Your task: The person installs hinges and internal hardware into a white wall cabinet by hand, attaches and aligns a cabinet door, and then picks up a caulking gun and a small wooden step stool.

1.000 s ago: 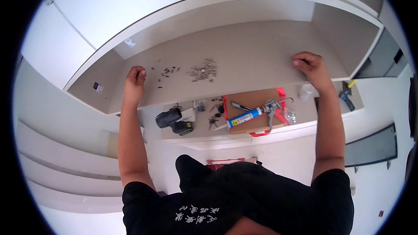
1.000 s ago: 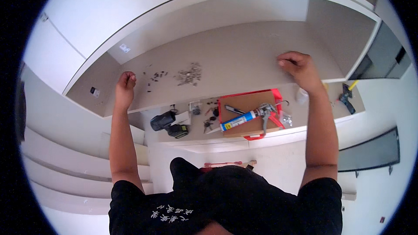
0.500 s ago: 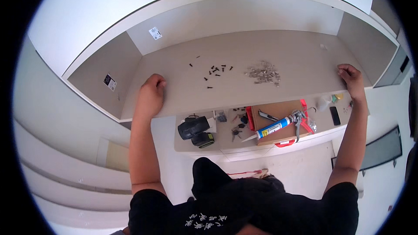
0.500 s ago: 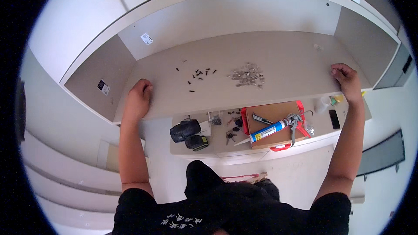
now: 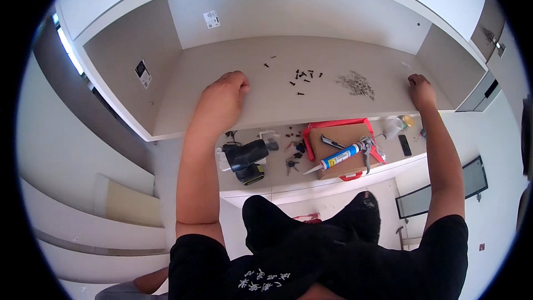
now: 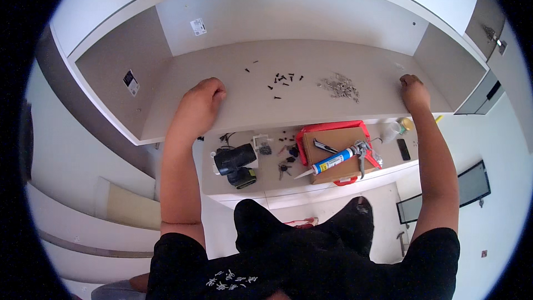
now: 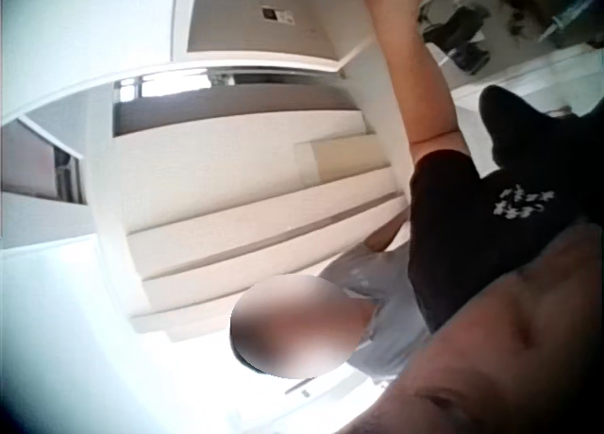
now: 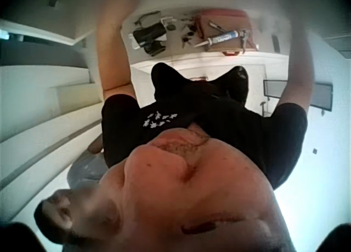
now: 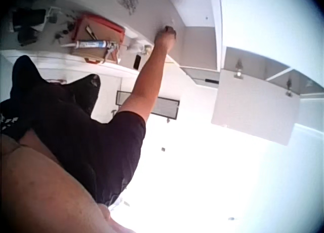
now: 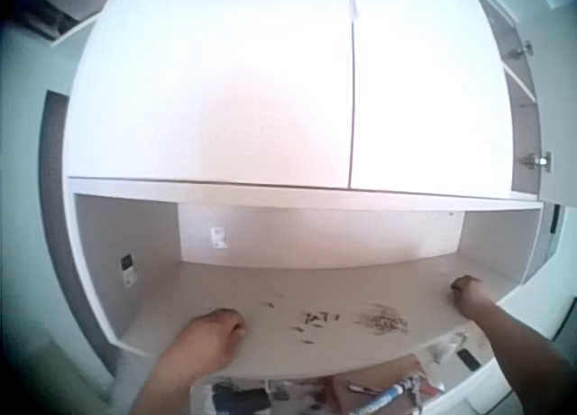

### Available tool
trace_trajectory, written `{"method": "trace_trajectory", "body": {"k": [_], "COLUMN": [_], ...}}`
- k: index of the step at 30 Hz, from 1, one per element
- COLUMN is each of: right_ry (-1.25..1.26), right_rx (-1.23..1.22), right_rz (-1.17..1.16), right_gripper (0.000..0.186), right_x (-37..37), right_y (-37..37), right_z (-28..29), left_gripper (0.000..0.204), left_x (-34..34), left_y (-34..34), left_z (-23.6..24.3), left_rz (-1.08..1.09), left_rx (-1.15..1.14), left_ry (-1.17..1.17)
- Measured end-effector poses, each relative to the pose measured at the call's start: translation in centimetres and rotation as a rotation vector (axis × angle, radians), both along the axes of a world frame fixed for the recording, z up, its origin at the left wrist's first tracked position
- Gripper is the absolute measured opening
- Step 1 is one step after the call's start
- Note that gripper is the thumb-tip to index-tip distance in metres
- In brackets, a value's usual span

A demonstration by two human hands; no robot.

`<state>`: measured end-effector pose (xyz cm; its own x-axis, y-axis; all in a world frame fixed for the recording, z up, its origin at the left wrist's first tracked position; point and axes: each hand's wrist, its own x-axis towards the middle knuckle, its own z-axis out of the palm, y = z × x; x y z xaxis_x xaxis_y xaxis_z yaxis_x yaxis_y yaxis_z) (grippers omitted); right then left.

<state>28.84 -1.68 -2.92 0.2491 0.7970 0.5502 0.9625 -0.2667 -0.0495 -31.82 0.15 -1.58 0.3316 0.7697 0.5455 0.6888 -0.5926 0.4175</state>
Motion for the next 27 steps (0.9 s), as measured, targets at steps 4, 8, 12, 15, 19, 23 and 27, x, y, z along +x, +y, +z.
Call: {"method": "trace_trajectory", "body": {"k": [4, 8, 12, 15, 19, 23, 27], "right_ry": [-0.006, 0.13, 0.145, 0.081, 0.143, 0.338, 0.429], "right_rx": [0.004, 0.005, 0.01, -0.065, 0.03, 0.026, 0.022], "right_rz": [0.078, 0.12, 0.158, 0.25, 0.287, 0.292, 0.26], "right_gripper": [0.023, 0.024, 0.023, 0.025, 0.022, 0.02, 0.021], "right_x": [0.3, 0.7, -1.4, -0.3, -0.7, -1.4, -0.3], "right_y": [0.1, -1.4, -1.4, -1.0, -1.8, -2.4, -2.7], "right_z": [-0.3, -0.6, 0.3, 0.0, -0.1, 0.8, 0.7], "left_gripper": [0.01, 0.009, 0.007, 0.006, 0.011, 0.047, 0.016], "left_x": [0.2, 0.6, 0.9, 0.7, 0.2, -0.4, -0.4], "left_y": [-0.3, 0.0, -0.7, -0.5, -0.3, -0.9, 2.5], "left_z": [0.4, 0.0, 0.1, 0.1, -0.3, 1.2, -0.6], "left_rz": [-0.024, 0.009, 0.04, 0.078, 0.144, 0.303, 0.127], "left_rx": [0.015, 0.04, 0.098, -0.015, -0.066, -0.588, -0.114], "left_ry": [-0.008, 0.037, 0.049, 0.096, 0.032, -0.153, 0.028]}}
